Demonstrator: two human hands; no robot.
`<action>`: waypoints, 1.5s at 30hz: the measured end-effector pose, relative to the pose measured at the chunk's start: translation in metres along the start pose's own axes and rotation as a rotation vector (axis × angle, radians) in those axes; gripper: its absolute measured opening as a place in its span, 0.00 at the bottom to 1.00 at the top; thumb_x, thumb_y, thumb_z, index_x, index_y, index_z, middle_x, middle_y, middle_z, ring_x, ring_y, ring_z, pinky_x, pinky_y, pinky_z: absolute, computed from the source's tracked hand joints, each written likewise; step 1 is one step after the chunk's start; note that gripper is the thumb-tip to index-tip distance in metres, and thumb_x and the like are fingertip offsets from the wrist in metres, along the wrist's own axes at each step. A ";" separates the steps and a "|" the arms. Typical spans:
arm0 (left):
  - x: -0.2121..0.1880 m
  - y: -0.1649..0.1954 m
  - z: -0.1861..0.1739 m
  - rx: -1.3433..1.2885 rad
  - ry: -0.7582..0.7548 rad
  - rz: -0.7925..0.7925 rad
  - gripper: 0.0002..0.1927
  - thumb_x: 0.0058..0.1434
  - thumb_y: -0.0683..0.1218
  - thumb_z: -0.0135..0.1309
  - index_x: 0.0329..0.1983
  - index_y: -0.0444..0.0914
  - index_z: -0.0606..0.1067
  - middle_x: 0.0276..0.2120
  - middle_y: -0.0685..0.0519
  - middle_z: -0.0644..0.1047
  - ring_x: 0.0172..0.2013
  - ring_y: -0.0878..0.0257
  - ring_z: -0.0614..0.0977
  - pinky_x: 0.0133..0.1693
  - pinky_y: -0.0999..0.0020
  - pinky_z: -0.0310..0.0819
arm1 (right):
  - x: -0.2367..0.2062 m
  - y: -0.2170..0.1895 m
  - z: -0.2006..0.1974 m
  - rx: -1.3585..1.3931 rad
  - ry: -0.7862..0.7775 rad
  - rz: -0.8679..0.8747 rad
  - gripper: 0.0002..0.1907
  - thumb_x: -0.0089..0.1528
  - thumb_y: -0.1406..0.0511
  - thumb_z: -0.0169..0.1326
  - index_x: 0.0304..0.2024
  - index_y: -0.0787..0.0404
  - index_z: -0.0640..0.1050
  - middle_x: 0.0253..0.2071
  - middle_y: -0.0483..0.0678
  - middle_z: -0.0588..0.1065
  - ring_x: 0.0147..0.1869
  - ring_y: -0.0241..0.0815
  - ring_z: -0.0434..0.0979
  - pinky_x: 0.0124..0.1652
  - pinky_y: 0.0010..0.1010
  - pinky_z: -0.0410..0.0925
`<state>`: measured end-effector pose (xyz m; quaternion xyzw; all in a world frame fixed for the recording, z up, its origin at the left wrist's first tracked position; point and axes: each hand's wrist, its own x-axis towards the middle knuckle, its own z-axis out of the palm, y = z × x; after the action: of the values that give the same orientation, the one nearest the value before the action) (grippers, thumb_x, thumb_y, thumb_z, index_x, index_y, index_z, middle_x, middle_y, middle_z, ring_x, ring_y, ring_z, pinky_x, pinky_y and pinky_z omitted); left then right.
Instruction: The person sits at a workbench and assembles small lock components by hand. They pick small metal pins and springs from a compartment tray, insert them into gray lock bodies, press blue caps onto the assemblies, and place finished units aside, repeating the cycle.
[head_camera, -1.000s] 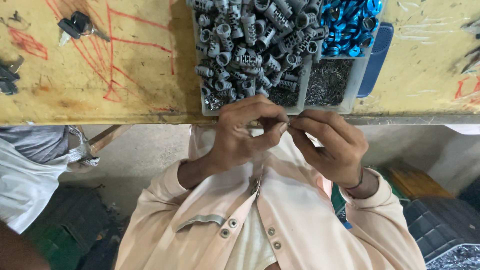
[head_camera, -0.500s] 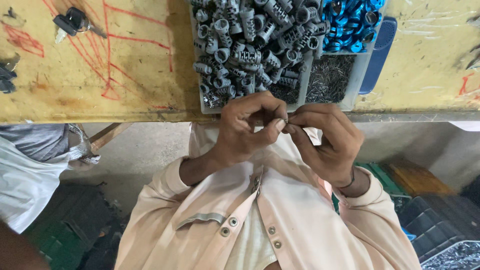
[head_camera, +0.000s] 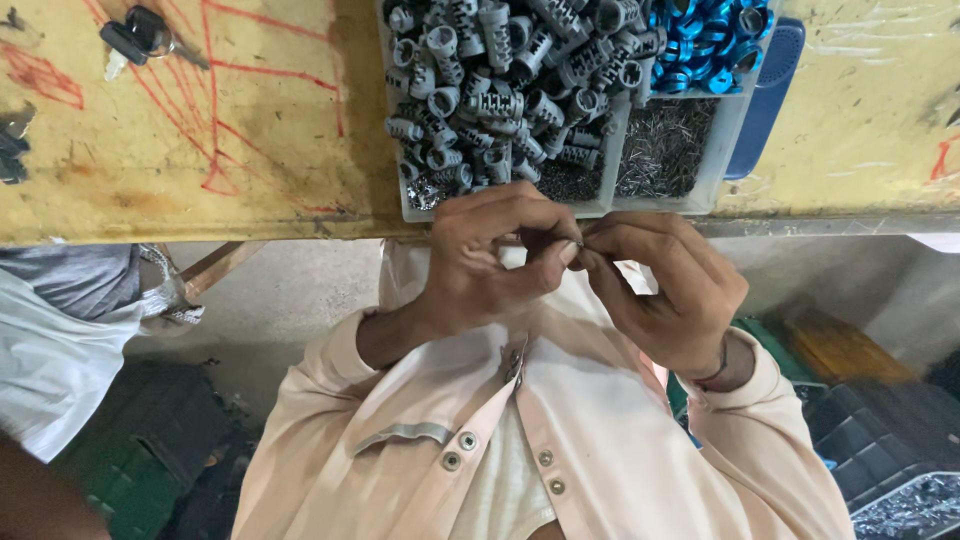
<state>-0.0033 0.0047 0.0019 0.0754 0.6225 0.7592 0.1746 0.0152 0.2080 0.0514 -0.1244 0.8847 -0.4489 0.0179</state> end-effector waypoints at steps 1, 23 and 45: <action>0.001 0.000 -0.002 0.001 -0.001 -0.019 0.05 0.63 0.37 0.60 0.42 0.35 0.80 0.34 0.56 0.79 0.30 0.74 0.77 0.32 0.82 0.71 | 0.000 0.002 -0.001 -0.023 -0.002 -0.022 0.13 0.61 0.77 0.68 0.45 0.68 0.78 0.43 0.55 0.79 0.46 0.45 0.84 0.41 0.28 0.75; 0.006 0.017 -0.015 -0.551 -0.223 -0.398 0.29 0.77 0.59 0.41 0.54 0.27 0.77 0.39 0.47 0.81 0.37 0.64 0.84 0.38 0.69 0.84 | -0.002 0.055 -0.002 0.524 -0.066 0.083 0.06 0.62 0.73 0.63 0.41 0.65 0.82 0.39 0.54 0.81 0.39 0.41 0.83 0.39 0.25 0.76; 0.001 0.020 0.001 -0.086 -0.060 -0.313 0.07 0.63 0.41 0.62 0.42 0.33 0.79 0.33 0.58 0.80 0.33 0.78 0.77 0.36 0.80 0.75 | 0.030 0.040 0.004 0.180 -0.014 -0.472 0.13 0.55 0.72 0.67 0.41 0.73 0.80 0.37 0.56 0.78 0.40 0.51 0.84 0.40 0.37 0.79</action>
<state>-0.0075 0.0028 0.0215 -0.0073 0.5882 0.7460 0.3121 -0.0210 0.2204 0.0200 -0.3285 0.7876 -0.5166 -0.0703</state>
